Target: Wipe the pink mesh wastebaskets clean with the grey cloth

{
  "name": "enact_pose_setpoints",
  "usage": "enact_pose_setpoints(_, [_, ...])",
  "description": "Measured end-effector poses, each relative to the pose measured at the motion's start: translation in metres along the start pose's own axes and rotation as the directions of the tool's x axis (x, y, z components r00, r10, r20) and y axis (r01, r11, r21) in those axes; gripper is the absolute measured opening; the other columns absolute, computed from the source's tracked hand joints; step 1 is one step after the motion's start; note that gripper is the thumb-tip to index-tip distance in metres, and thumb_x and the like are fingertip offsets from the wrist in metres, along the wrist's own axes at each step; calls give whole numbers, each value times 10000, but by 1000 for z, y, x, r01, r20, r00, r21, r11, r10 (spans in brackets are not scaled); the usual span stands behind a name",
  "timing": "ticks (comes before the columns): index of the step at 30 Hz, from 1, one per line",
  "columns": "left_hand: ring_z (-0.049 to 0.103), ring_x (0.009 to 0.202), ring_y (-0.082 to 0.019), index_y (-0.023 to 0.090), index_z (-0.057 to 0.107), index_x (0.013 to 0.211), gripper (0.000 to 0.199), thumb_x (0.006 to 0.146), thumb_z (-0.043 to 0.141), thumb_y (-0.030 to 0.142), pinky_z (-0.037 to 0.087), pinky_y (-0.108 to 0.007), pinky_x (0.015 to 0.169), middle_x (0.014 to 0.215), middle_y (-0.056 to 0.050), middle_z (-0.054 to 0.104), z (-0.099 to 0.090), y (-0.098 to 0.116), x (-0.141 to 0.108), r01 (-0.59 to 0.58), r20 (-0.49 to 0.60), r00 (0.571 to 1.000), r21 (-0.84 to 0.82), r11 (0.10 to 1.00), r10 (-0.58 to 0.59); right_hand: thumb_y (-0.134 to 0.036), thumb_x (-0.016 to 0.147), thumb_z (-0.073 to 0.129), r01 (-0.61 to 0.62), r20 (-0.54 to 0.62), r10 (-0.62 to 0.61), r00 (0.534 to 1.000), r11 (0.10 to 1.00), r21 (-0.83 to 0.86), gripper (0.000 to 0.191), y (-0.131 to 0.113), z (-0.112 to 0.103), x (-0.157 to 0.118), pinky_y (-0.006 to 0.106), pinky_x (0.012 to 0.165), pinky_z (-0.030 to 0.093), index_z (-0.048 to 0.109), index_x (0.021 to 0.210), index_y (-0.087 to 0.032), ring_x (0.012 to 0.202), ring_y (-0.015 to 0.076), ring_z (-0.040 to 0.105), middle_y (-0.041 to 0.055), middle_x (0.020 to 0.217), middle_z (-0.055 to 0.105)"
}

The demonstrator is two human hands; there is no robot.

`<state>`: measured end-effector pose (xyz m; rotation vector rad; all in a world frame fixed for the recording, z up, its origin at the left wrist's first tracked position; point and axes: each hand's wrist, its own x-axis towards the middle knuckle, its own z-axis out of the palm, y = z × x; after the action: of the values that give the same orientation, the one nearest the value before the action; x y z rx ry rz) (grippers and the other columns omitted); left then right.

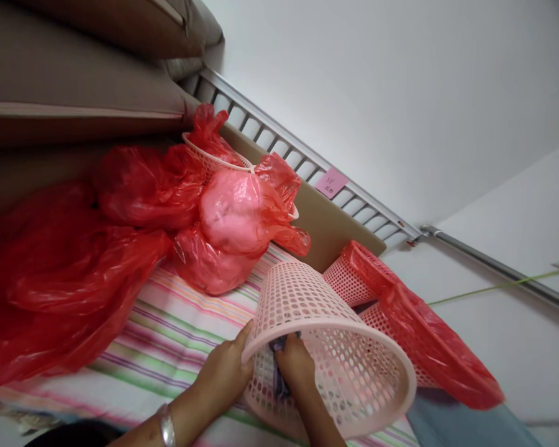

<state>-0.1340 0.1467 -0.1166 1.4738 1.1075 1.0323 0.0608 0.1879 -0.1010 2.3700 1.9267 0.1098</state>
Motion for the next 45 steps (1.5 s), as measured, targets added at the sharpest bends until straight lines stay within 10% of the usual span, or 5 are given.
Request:
enact_pose_setpoints(10, [574, 1057, -196, 139, 551, 1205, 614, 623, 400, 17, 398, -308, 972, 1193, -51, 621, 25, -15, 1, -111, 63, 988, -339, 934, 140, -325, 741, 488, 36, -97, 14, 995, 870, 492, 438, -31, 12, 0, 310, 896, 426, 520, 1139, -145, 1106, 246, 545, 140, 1129, 610])
enact_pose_setpoints(17, [598, 979, -168, 143, 538, 1231, 700, 573, 357, -17, 402, -286, 956, 1197, -40, 617, 13, -17, 7, -124, -11, 992, -323, 938, 128, -345, 677, 523, 142, -159, -13, 987, 532, 835, 515, -56, 7, -8, 303, 976, 374, 466, 1152, -154, 1132, 218, 513, 114, 1208, 561])
enact_pose_setpoints(23, [590, 1021, -191, 122, 522, 1247, 649, 618, 401, 16, 423, -271, 919, 1153, -69, 642, -15, -5, 8, -100, -8, 995, -195, 976, 100, -154, 668, 455, 184, -25, -184, 983, 950, 253, 455, -28, -1, -9, 317, 806, 443, 494, 1121, -171, 958, 235, 600, 102, 1037, 628])
enact_pose_setpoints(28, [613, 980, -194, 156, 463, 1309, 684, 637, 435, 35, 435, -263, 885, 1104, -66, 663, -18, 0, 5, -40, 12, 999, -101, 994, 41, -175, 768, 382, 59, 26, -57, 998, 993, -99, 395, -13, -6, -7, 342, 694, 446, 499, 1145, -153, 852, 265, 635, 139, 949, 638])
enact_pose_setpoints(45, [621, 920, -184, 96, 620, 1099, 508, 639, 410, 47, 454, -276, 878, 1002, -45, 699, 20, -24, 4, -57, 65, 994, -410, 910, 91, -196, 663, 493, 107, -69, -83, 994, 656, 747, 473, -39, 12, -25, 267, 888, 432, 460, 1134, -165, 1046, 195, 568, 83, 1135, 610])
